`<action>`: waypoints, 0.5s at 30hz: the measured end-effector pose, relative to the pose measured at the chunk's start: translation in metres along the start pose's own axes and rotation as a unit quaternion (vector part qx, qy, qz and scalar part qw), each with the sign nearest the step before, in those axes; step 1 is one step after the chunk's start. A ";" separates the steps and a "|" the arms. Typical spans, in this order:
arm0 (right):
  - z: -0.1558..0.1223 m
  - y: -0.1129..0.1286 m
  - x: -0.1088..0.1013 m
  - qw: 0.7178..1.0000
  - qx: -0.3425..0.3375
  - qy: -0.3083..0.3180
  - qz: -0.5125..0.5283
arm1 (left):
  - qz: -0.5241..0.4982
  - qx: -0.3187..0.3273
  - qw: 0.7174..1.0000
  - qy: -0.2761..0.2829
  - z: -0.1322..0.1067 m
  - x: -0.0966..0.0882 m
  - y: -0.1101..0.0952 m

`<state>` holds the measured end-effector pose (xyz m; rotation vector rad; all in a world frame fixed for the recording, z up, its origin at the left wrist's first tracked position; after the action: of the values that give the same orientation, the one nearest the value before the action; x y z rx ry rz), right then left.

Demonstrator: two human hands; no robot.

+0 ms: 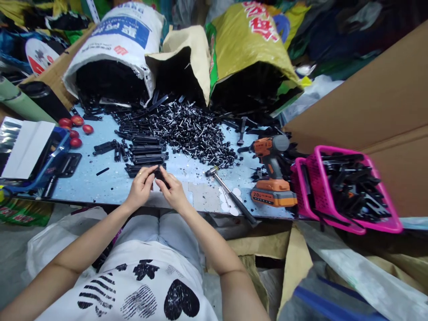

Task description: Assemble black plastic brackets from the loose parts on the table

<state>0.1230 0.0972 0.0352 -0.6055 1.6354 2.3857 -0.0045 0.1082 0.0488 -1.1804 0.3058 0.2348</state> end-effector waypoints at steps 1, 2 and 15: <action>0.005 -0.006 0.001 0.999 0.003 0.045 -0.025 | -0.025 -0.056 0.998 0.010 -0.005 0.005 0.014; 0.009 -0.012 0.001 0.994 0.000 0.088 -0.058 | -0.054 -0.111 0.992 0.017 -0.012 0.009 0.028; 0.178 -0.174 -0.244 0.867 0.225 -0.154 -0.416 | 0.329 0.106 0.903 0.256 -0.030 0.030 0.016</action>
<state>0.3672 0.3457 0.0475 -0.6210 1.3267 1.3416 0.0154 0.0868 0.0141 -0.8711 1.1737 0.4643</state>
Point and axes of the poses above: each hand's wrist, its own z-axis towards the middle knuckle, its own x-axis out of the palm, y = z × x, the point moved 6 cm from there along z, towards the middle knuckle, and after that the axes turned 1 degree about z, right-handed, at the moved point
